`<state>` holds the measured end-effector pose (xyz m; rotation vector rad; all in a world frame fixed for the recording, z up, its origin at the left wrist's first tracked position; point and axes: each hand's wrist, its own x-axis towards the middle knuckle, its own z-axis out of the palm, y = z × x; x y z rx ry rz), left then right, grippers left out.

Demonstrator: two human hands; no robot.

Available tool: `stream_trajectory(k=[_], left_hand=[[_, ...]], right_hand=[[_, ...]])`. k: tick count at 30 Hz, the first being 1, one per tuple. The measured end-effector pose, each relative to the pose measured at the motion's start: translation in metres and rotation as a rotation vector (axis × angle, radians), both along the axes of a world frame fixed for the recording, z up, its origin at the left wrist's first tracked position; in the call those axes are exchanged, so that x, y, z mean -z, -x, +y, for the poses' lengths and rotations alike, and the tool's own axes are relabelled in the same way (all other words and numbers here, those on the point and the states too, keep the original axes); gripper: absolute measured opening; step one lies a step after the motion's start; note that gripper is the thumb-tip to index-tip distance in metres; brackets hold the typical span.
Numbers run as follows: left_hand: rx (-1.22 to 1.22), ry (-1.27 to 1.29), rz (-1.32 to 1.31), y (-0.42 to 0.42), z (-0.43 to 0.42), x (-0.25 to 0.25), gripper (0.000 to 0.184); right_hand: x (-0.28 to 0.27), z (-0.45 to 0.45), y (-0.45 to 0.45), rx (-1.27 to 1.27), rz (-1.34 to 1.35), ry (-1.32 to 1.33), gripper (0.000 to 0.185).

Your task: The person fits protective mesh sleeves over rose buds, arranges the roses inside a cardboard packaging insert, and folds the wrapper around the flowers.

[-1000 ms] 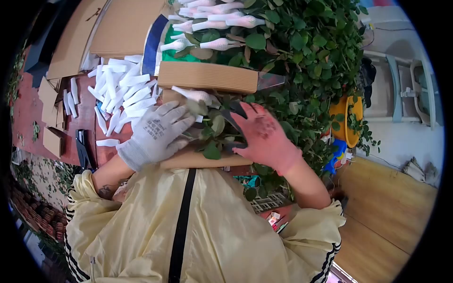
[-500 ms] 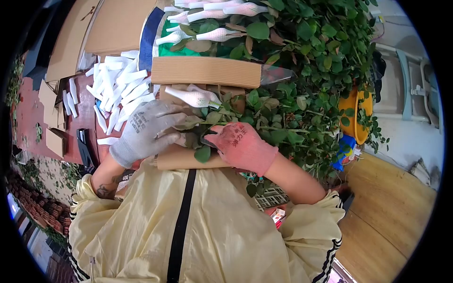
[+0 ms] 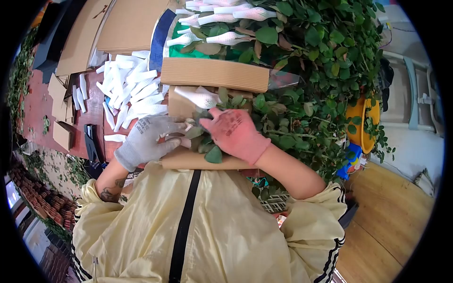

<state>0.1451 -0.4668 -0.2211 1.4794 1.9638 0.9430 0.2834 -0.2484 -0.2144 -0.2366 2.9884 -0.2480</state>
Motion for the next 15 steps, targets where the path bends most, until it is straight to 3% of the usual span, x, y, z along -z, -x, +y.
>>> stream_trajectory(k=[3,4,5,7,9,11,13,15], left_hand=[[0.053,0.193,0.092,0.008,0.011,-0.022,0.037],[-0.007,-0.033,0.241,0.009,0.019,-0.026,0.037],[-0.069,-0.261,0.385,0.008,0.026,-0.027,0.037],[-0.095,-0.306,0.462,0.003,0.039,-0.026,0.041],[-0.049,-0.140,0.555,0.001,0.047,-0.022,0.050],[-0.037,-0.112,0.511,0.000,0.048,-0.019,0.054],[-0.027,-0.110,0.507,0.001,0.046,-0.023,0.051],[-0.001,-0.112,0.515,-0.001,0.044,-0.026,0.052]], right_hand=[[0.015,0.003,-0.003,-0.201,0.147,-0.089,0.042],[0.008,0.003,-0.001,-0.152,-0.058,0.027,0.041],[0.002,0.001,0.001,-0.169,-0.120,-0.026,0.041],[-0.017,0.000,0.002,-0.183,-0.182,-0.084,0.041],[-0.052,0.004,0.002,-0.027,-0.253,0.140,0.046],[-0.064,0.019,-0.014,0.126,-0.203,0.121,0.051],[-0.075,0.041,-0.032,0.344,0.116,0.039,0.051],[-0.089,0.055,-0.053,0.358,0.016,0.048,0.056]])
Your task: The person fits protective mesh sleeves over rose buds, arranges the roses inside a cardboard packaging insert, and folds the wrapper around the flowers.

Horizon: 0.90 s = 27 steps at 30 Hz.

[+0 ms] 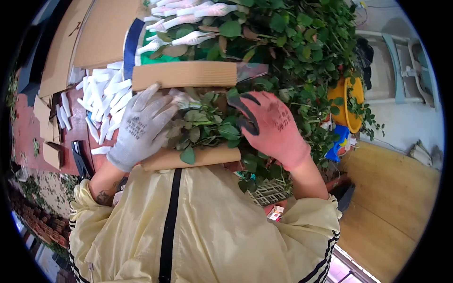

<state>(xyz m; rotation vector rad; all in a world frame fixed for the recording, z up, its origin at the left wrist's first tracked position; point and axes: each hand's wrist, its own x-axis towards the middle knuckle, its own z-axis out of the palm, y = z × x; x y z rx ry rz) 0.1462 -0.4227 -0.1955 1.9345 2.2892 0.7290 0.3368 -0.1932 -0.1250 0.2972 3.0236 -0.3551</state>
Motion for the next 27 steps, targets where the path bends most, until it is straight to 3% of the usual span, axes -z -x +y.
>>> stream_trajectory(k=[4,9,15,18,26,27], left_hand=[[0.075,0.025,-0.043,-0.006,-0.001,0.005,0.060],[0.051,0.123,-0.126,-0.009,-0.002,0.014,0.068],[0.075,0.112,-0.113,-0.012,-0.002,0.022,0.070],[0.052,0.145,-0.118,-0.011,-0.004,0.027,0.070],[0.060,0.063,-0.156,-0.013,-0.007,0.031,0.054],[0.053,0.062,-0.156,-0.012,-0.008,0.031,0.054]], right_hand=[[0.003,-0.005,-0.026,-0.029,-0.323,-0.041,0.068],[0.055,-0.004,-0.045,-0.066,-0.288,-0.214,0.069],[0.071,-0.010,-0.037,0.003,-0.392,-0.326,0.061],[0.074,-0.013,-0.043,0.031,-0.358,-0.298,0.068],[0.055,-0.022,-0.048,0.008,-0.264,-0.331,0.053],[0.048,-0.024,-0.046,-0.011,-0.263,-0.339,0.042]])
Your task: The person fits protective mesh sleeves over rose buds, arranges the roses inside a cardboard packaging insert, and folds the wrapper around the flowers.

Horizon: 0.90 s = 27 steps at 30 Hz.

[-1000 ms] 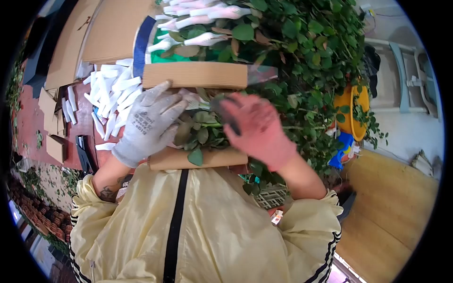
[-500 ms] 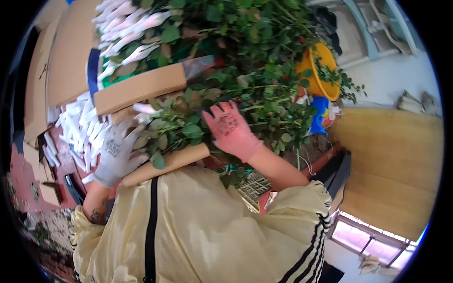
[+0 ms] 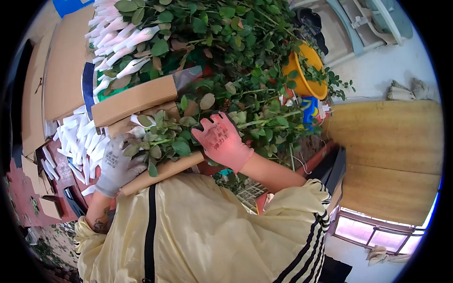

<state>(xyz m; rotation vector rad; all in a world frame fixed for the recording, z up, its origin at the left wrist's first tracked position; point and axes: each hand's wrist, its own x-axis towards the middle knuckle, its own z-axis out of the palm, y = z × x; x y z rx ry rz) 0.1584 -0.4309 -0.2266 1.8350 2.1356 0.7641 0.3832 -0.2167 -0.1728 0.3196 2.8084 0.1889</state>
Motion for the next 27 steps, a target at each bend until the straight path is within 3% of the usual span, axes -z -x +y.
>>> stream_trajectory(k=[1,2,7,9,15,17,19,21,23,25,27], left_hand=[[0.022,-0.034,-0.033,0.002,0.000,0.000,0.055],[0.048,-0.068,-0.067,0.002,0.000,0.000,0.056],[-0.011,-0.092,-0.109,0.000,-0.004,0.007,0.058],[-0.034,-0.081,-0.070,0.001,-0.008,0.007,0.058],[-0.020,0.013,-0.016,0.001,-0.005,-0.002,0.047],[-0.075,-0.002,0.011,0.003,-0.004,-0.005,0.038],[-0.008,-0.097,0.115,0.011,-0.001,-0.008,0.032],[-0.005,-0.113,0.070,0.008,-0.001,-0.004,0.036],[-0.006,-0.012,-0.150,0.007,0.000,-0.005,0.045],[0.001,-0.029,-0.125,0.009,0.000,0.002,0.054],[-0.039,-0.036,-0.159,0.008,0.001,0.001,0.055]], right_hand=[[-0.004,-0.001,0.001,-0.019,-0.003,-0.006,0.032],[-0.007,-0.004,0.004,-0.011,0.171,0.036,0.021],[-0.054,-0.003,0.034,-0.133,-0.037,-0.166,0.027],[-0.055,0.012,0.041,-0.250,0.090,-0.105,0.011],[0.002,0.041,0.036,-0.365,0.289,-0.061,0.037],[0.006,0.033,0.035,-0.185,0.013,-0.008,0.046],[0.008,0.038,0.029,-0.252,0.040,-0.057,0.049],[-0.007,0.037,0.029,-0.224,0.051,-0.094,0.052],[-0.032,0.026,0.034,-0.199,0.030,-0.060,0.054],[-0.052,0.008,0.037,-0.257,-0.012,-0.117,0.040],[-0.021,0.019,0.025,-0.253,0.028,-0.102,0.040]])
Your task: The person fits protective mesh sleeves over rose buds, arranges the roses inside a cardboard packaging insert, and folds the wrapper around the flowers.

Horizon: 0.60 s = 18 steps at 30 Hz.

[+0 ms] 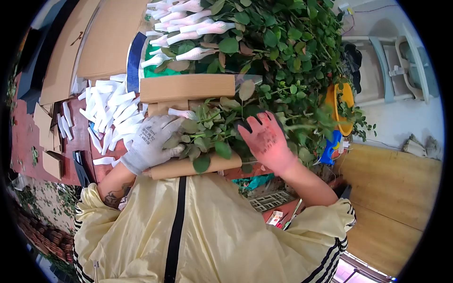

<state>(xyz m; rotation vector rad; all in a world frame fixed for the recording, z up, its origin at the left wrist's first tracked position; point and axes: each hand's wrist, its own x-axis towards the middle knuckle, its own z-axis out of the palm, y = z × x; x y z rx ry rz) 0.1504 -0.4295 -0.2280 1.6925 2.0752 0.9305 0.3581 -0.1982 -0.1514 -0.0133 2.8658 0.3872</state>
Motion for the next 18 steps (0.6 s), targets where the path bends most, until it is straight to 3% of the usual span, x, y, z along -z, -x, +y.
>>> stream_trajectory(k=[4,6,7,8,10,11,13,14,16,18], left_hand=[[-0.004,0.054,0.047,-0.007,0.005,-0.001,0.056],[0.021,0.002,0.092,-0.009,0.002,0.003,0.055],[0.100,0.020,0.069,-0.005,0.002,-0.001,0.048],[0.110,0.026,0.073,-0.006,0.003,-0.001,0.048],[0.125,-0.052,0.113,-0.009,0.005,0.003,0.038],[0.129,-0.053,0.117,-0.009,0.006,0.006,0.038],[0.158,-0.129,0.126,-0.009,0.005,0.010,0.026],[0.152,-0.122,0.129,-0.008,0.003,0.008,0.026],[0.248,-0.037,0.229,-0.005,0.000,0.002,0.025],[0.245,-0.045,0.236,-0.008,-0.002,0.001,0.026]], right_hand=[[0.010,0.012,0.004,-0.054,-0.175,-0.163,0.040],[-0.036,-0.005,0.026,0.237,-0.229,-0.026,0.058],[-0.044,-0.008,0.033,0.168,-0.038,-0.010,0.057],[-0.037,-0.011,0.037,0.177,-0.033,-0.004,0.057],[-0.017,-0.017,0.047,0.028,0.341,0.143,0.046],[0.000,-0.017,0.052,0.032,0.345,0.141,0.046],[0.032,-0.016,0.065,0.060,0.077,0.256,0.041],[0.033,-0.020,0.071,0.053,0.079,0.262,0.041],[0.030,-0.025,0.085,0.110,-0.201,0.215,0.045],[0.025,-0.024,0.089,0.137,-0.209,0.284,0.041]])
